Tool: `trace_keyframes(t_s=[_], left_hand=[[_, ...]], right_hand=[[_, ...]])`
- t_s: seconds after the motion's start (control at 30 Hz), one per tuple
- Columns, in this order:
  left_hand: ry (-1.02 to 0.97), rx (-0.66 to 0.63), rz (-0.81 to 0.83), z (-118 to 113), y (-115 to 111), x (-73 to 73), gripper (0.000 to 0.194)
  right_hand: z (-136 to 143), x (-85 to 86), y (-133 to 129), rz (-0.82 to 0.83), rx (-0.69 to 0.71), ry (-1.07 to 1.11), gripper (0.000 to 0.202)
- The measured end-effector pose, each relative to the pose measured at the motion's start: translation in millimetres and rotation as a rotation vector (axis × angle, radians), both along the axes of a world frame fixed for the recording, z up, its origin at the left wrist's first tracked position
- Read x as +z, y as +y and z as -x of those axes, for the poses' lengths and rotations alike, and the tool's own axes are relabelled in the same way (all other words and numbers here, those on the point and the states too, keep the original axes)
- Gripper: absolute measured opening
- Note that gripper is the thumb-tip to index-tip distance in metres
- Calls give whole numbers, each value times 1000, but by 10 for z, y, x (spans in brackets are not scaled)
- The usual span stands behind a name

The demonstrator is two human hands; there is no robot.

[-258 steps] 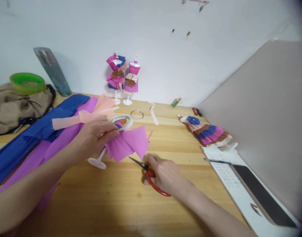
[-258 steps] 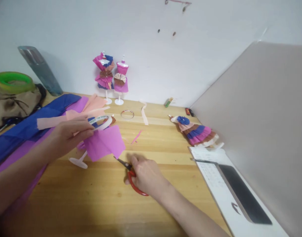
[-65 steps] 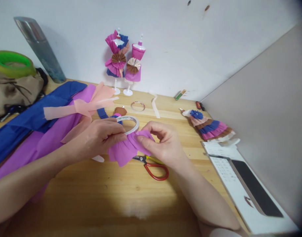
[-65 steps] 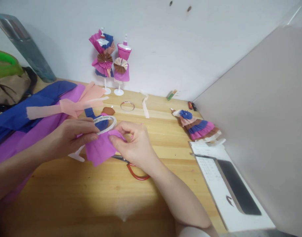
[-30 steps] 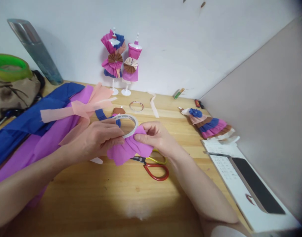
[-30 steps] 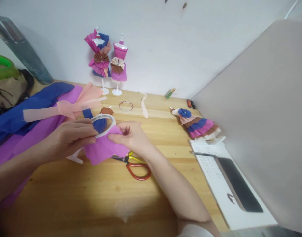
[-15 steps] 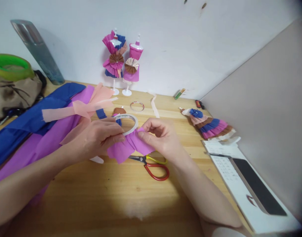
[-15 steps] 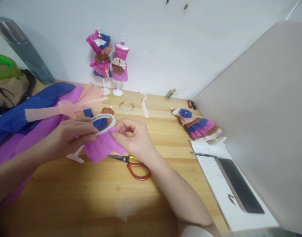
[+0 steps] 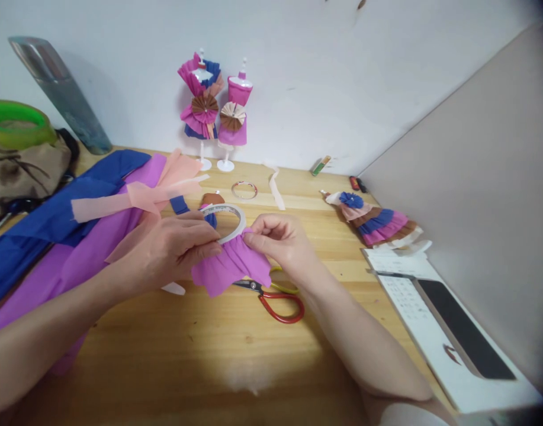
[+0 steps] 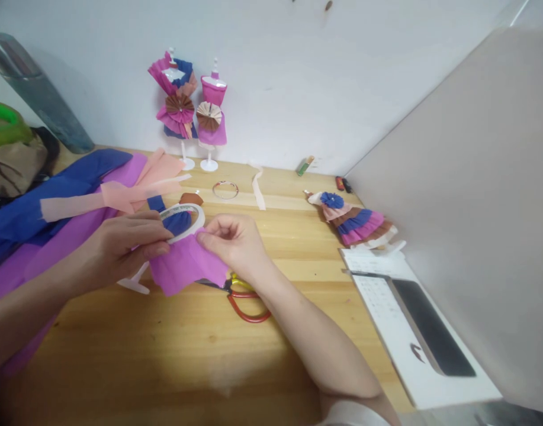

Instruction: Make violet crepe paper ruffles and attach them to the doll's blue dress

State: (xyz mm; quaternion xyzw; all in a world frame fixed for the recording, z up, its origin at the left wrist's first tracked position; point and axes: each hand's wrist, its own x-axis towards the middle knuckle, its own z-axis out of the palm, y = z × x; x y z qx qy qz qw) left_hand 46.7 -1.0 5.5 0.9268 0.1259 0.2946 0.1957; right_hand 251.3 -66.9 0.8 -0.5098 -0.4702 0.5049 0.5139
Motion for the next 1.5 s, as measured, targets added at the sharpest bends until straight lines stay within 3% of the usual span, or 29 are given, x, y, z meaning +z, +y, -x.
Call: trace_keyframes(t_s=[0.37, 0.53, 0.7, 0.83, 1.0, 1.2, 1.5], left_hand=[[23, -2, -6, -18, -16, 21, 29], [3, 5, -36, -63, -88, 48, 34], [38, -65, -13, -57, -62, 46, 31], [28, -31, 63, 10, 18, 31, 29], [50, 16, 84, 53, 41, 49, 30], [34, -5, 82, 45, 38, 60, 28], [31, 0, 106, 38, 46, 9, 28]], right_hand=[[49, -20, -8, -22, -55, -81, 25], [109, -70, -17, -31, -59, 2, 28], [69, -74, 9, 64, 30, 120, 31], [-50, 3, 21, 48, 126, 94, 29], [-93, 75, 14, 17, 79, 47, 31], [-22, 42, 0, 38, 33, 79, 30], [26, 76, -50, -190, -42, -159, 11]])
